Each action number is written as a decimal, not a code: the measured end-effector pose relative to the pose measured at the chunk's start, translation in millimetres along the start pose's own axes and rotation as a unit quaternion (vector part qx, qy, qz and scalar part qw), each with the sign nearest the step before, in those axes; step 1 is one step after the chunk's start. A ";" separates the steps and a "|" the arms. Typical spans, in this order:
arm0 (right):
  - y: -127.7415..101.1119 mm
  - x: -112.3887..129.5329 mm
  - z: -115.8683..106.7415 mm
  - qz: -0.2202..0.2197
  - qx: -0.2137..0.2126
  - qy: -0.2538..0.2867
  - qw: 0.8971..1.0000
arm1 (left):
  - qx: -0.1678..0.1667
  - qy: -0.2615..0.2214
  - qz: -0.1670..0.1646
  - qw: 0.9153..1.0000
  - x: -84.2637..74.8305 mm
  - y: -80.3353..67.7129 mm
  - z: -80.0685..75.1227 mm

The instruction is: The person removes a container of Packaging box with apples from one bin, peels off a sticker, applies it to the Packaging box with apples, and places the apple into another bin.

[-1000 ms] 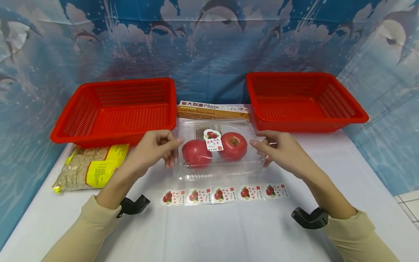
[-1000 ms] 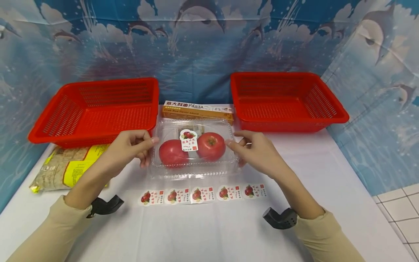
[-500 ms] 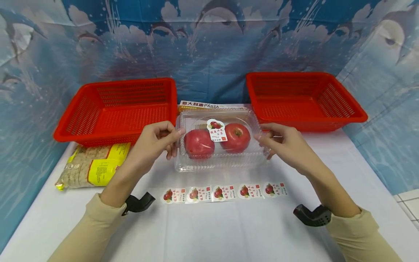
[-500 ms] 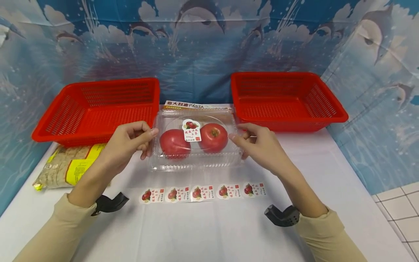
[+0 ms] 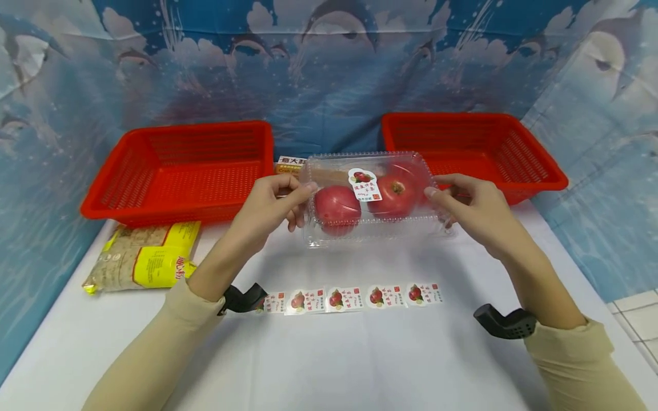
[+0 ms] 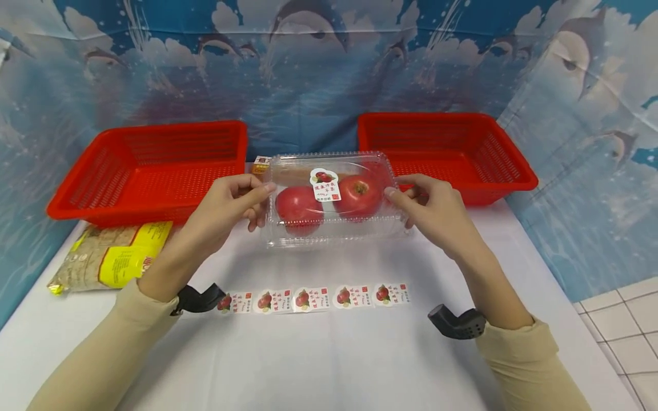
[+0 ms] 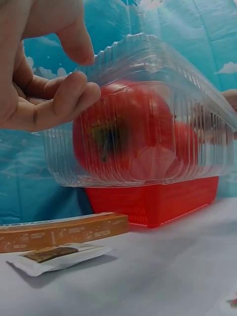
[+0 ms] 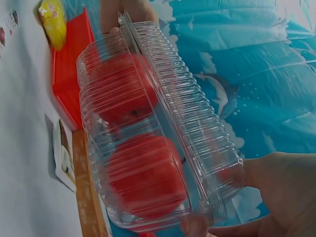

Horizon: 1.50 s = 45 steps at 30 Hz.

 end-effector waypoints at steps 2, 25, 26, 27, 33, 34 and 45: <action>3.5 -1.0 -7.9 -0.001 -0.008 -0.005 1.000 | -0.001 -0.002 0.004 1.000 -4.1 4.1 5.1; 30.9 -30.3 -80.9 0.038 -0.024 -0.014 0.999 | 0.017 0.039 0.004 0.999 -48.8 58.3 62.0; 32.3 -32.8 -83.2 0.042 -0.025 -0.014 0.999 | 0.016 0.041 0.001 0.999 -49.9 61.3 64.9; 33.9 -35.5 -85.2 0.047 -0.025 -0.015 0.998 | 0.012 0.043 0.000 0.999 -51.2 64.2 67.7; 42.0 -50.8 -98.7 0.075 -0.032 0.016 0.997 | -0.004 0.032 -0.008 0.999 -54.7 83.4 86.0; 43.0 -53.5 -101.3 0.080 -0.036 0.028 0.996 | -0.006 0.027 -0.011 1.000 -53.7 86.9 89.9; 52.9 -84.8 -125.0 0.151 -0.062 0.061 0.985 | -0.027 0.044 -0.023 0.998 -55.1 119.1 125.0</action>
Point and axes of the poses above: each hand's wrist, its own y-axis towards the middle knuckle, its own z-axis out of the palm, x = y × z, the point moved 6 cm from there along y, towards the middle knuckle, and after that the axes turned 4 degrees about -y, right-handed, at the moved point
